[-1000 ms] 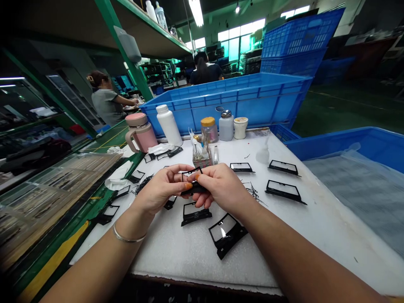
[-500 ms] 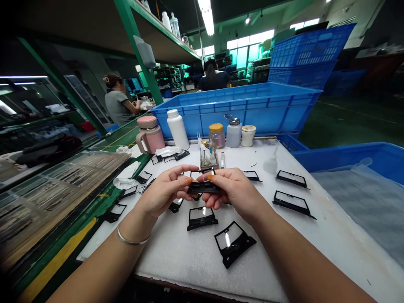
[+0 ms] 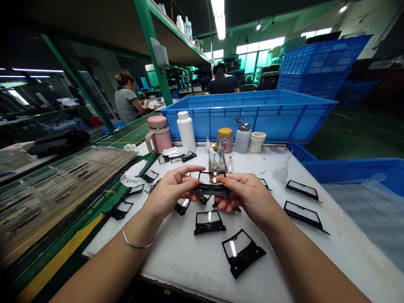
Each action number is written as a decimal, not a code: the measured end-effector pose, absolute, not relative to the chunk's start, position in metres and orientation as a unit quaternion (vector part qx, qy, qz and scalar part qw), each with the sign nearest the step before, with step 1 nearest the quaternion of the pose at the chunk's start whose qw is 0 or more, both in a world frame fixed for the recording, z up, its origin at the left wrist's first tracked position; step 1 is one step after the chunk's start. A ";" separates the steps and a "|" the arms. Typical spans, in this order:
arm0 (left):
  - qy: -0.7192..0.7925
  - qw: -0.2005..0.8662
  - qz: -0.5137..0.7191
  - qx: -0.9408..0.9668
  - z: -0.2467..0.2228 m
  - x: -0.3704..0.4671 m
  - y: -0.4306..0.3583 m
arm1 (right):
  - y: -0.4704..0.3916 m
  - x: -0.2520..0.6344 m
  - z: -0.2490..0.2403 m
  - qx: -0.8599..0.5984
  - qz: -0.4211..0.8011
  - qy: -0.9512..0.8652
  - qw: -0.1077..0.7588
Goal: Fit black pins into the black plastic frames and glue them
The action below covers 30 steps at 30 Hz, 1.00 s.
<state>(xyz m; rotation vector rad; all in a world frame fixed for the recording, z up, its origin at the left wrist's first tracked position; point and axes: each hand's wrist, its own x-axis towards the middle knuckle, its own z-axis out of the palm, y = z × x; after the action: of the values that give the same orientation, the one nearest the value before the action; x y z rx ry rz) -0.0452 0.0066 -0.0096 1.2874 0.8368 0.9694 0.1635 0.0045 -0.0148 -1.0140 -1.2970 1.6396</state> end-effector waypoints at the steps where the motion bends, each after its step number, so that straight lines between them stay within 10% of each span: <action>1: 0.362 0.617 0.423 0.556 -0.009 -0.045 0.007 | 0.005 0.164 -0.015 -0.404 0.645 -0.513 0.397; 23: 0.420 0.505 0.505 0.560 0.013 -0.100 -0.003 | 0.024 0.186 -0.022 -0.457 0.579 -0.519 0.431; 30: 0.487 0.572 0.338 0.567 -0.015 -0.136 -0.066 | 0.023 0.181 -0.023 -0.460 0.573 -0.544 0.406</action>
<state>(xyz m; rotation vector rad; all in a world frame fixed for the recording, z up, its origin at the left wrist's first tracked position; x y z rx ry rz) -0.1364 -0.0664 -0.0153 1.3285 1.1416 0.7931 0.1814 0.0229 -0.0229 -1.1598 -1.3715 1.4448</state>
